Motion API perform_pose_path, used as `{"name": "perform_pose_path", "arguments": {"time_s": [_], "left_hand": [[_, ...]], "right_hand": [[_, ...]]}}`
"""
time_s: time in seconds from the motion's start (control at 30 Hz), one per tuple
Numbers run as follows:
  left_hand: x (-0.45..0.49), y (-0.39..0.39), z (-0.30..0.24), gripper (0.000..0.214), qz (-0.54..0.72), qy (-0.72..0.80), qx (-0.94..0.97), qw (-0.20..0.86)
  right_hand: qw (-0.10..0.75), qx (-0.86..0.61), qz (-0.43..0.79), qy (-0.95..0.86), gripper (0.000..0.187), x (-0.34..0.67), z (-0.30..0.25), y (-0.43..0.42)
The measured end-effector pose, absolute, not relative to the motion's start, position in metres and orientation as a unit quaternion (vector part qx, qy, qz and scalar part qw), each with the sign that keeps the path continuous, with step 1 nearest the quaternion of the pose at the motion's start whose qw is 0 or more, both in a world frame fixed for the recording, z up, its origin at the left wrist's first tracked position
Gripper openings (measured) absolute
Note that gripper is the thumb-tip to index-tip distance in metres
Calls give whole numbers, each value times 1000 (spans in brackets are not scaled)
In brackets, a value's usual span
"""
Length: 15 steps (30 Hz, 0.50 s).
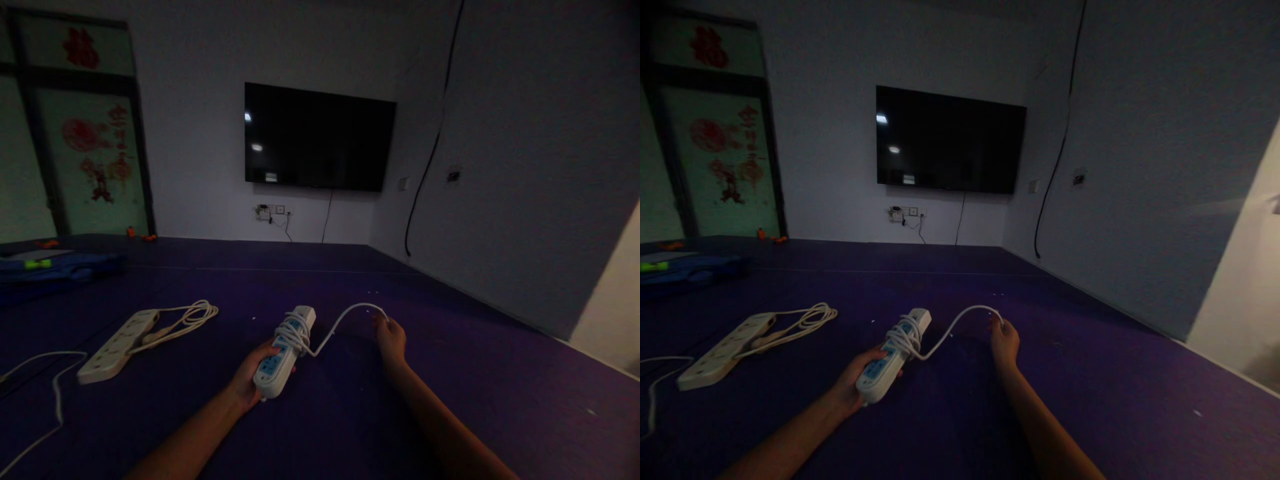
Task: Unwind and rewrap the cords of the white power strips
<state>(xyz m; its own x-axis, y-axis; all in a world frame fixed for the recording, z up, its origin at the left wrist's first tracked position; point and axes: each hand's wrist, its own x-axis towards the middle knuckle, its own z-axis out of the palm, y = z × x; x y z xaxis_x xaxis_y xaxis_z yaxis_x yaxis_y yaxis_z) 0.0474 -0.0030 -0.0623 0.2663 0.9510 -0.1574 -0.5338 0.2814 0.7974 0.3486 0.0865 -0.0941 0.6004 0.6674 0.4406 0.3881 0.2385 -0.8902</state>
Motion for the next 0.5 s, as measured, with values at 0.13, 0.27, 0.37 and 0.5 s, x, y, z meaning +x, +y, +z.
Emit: {"name": "perform_pose_path", "arguments": {"time_s": [0.13, 0.27, 0.37, 0.5], "left_hand": [[48, -2, -64, 45, 507, 321, 327, 730], [47, 0, -69, 49, 504, 319, 343, 725], [47, 2, -73, 51, 499, 315, 349, 728], [48, 5, -77, 52, 497, 305, 348, 734]], "right_hand": [[591, -648, 59, -477, 36, 368, -86, 83], [444, -736, -8, -511, 30, 380, -78, 77], [327, -791, -44, -515, 34, 383, -77, 76], [302, -799, -44, -518, 37, 384, -80, 77]]}}
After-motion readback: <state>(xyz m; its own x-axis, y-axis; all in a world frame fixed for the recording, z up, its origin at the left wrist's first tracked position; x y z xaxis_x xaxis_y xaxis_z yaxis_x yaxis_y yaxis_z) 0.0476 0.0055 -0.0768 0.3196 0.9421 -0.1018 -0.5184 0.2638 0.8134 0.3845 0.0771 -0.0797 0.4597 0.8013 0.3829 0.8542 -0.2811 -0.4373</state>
